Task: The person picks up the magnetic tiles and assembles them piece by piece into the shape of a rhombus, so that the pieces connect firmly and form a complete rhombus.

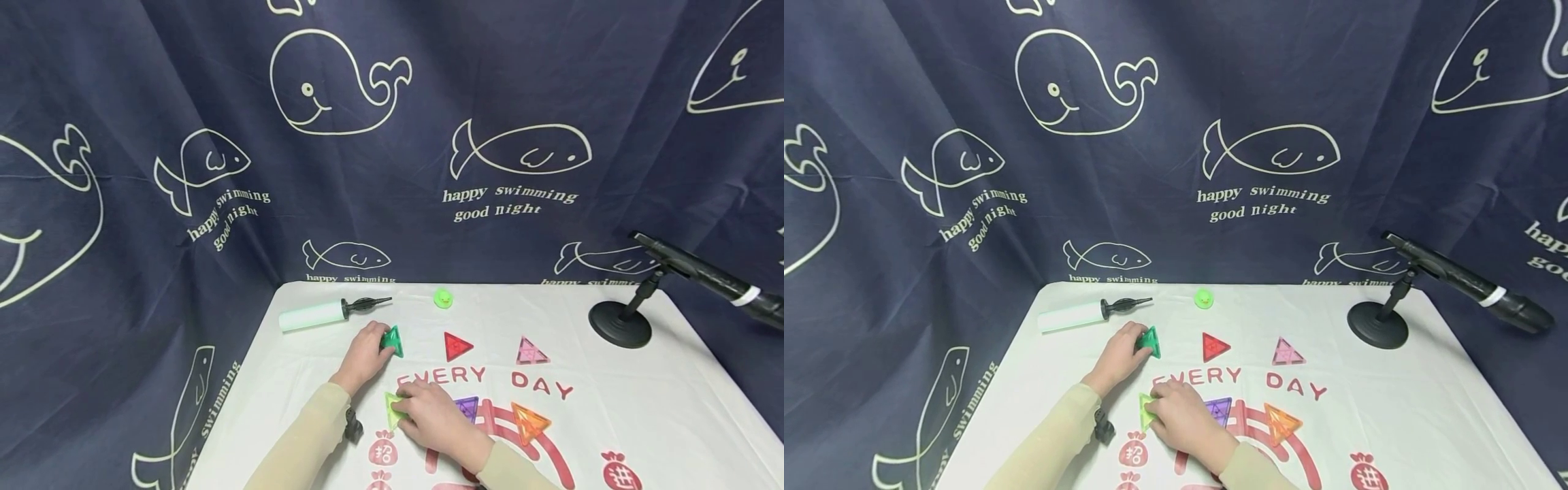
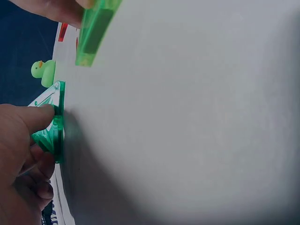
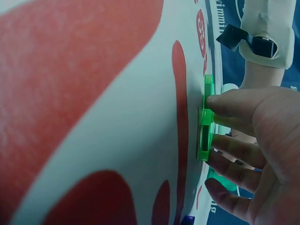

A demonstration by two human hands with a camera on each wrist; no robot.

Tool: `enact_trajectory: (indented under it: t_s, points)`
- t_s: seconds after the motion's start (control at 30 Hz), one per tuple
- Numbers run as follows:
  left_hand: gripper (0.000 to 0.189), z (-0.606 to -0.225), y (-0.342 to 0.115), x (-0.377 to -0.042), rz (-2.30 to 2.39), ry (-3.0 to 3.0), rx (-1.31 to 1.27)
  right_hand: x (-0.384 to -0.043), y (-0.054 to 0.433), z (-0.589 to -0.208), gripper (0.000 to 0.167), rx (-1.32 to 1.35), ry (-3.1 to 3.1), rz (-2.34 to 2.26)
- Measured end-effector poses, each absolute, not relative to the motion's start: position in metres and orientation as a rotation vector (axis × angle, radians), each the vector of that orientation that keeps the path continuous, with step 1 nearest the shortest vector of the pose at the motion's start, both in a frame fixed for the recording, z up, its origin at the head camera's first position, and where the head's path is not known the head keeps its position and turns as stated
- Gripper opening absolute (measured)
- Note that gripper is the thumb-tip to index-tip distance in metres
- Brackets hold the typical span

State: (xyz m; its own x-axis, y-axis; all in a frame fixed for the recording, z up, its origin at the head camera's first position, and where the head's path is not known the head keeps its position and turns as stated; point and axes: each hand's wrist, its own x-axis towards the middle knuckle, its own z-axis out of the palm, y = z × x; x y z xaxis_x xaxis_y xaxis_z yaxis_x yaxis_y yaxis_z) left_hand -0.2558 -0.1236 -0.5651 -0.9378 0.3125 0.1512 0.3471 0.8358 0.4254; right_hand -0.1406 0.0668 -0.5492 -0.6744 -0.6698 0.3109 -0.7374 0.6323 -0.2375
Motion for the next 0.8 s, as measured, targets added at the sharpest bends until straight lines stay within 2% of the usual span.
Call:
enact_trajectory:
  t_s: [0.57,0.8]
  points:
    - [0.015,-0.564,-0.127,-0.255,-0.727,-2.896,-0.457,-0.151,0.061,-0.547,0.021,1.106,-2.689,0.459]
    - [0.012,-0.563,-0.128,-0.253,-0.745,-2.893,-0.440,-0.153,0.058,-0.547,0.018,1.066,-2.688,0.425]
